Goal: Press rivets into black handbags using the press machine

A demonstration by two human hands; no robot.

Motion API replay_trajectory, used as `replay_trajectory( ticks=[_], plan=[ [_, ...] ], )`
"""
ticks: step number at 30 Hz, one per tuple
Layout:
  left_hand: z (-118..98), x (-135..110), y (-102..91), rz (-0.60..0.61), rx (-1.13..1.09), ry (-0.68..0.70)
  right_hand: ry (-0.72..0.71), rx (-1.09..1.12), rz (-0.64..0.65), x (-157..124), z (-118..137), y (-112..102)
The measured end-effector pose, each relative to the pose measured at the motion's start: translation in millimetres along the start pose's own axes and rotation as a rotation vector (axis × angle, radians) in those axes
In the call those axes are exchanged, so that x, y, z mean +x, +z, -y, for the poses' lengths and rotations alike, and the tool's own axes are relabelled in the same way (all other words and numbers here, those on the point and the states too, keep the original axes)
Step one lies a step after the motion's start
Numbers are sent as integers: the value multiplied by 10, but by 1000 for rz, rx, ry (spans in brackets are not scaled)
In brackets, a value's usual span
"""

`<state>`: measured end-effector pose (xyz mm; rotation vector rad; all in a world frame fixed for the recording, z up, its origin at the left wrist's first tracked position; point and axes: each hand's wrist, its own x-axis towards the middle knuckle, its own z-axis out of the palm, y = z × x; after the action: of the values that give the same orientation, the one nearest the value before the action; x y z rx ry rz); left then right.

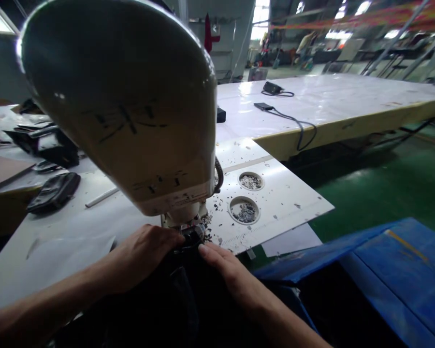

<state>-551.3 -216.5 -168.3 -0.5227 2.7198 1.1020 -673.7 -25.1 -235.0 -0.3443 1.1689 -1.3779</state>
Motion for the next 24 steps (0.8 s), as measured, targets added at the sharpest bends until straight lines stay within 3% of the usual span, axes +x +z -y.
replay_trajectory(
  ticks=[6, 12, 16, 24],
  plan=[
    [88, -19, 57, 104, -50, -6, 66, 160, 13, 26, -189, 60],
    [210, 105, 117, 157, -164, -14, 83, 135, -158, 70, -202, 46],
    [312, 136, 78, 185, -231, -84, 55, 68, -106, 173, -157, 32],
    [544, 283, 14, 279, -271, -146, 95, 104, -129, 416, -194, 48]
  ],
)
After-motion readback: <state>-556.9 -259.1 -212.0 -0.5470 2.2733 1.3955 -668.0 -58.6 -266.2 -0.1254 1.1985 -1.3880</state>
